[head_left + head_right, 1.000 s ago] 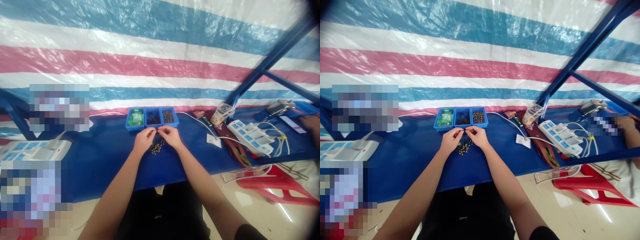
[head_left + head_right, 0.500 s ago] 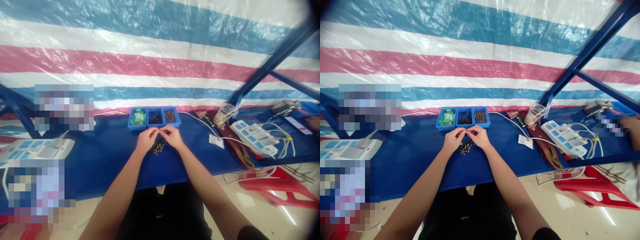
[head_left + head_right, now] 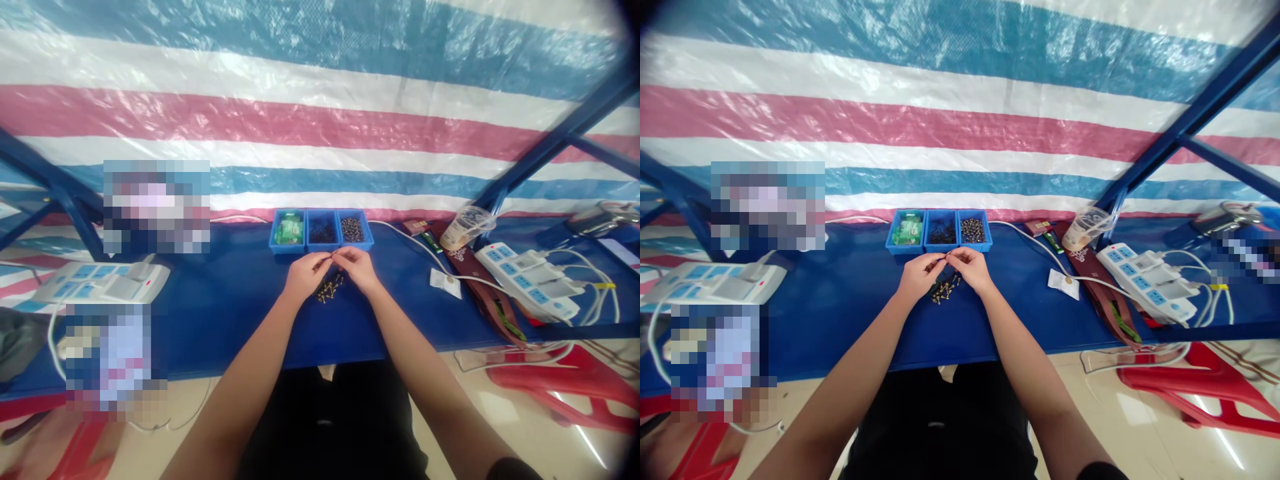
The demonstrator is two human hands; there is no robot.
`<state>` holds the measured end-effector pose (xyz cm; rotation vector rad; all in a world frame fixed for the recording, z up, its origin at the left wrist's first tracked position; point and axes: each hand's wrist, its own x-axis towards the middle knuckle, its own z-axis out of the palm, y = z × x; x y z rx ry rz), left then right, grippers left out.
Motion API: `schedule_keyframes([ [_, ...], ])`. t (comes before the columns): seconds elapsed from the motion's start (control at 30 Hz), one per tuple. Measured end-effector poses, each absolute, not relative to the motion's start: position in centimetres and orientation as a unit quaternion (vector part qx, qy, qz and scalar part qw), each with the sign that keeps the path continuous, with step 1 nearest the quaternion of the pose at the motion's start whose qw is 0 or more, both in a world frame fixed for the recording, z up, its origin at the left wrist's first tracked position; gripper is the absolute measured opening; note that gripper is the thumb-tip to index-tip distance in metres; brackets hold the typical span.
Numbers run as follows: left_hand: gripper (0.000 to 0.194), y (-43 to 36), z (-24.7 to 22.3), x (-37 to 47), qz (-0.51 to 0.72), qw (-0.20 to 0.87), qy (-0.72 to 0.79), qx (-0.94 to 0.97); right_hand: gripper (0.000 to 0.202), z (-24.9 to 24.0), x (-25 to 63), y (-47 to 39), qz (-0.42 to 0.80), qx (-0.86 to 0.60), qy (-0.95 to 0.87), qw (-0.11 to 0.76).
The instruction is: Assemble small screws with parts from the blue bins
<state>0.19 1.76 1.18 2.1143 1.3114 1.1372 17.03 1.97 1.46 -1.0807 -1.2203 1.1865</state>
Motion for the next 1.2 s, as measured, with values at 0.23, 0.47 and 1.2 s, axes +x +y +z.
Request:
schedule_keyframes([
  [0.23,0.025,1.81,1.15,0.26,0.403,0.204,0.475,0.755,0.033,1.43,16.98,1.90,0.495,-0.458,-0.509,0.535],
  [0.47,0.025,1.83,1.29,0.10,0.389,0.200,0.482,0.759,0.032,1.56,17.00,1.80,0.459,-0.467,-0.520,0.549],
  [1.2,0.028,1.81,1.28,0.15,0.424,0.199,0.497,0.730,0.033,1.55,17.28,2.01,0.421,-0.501,-0.550,0.520],
])
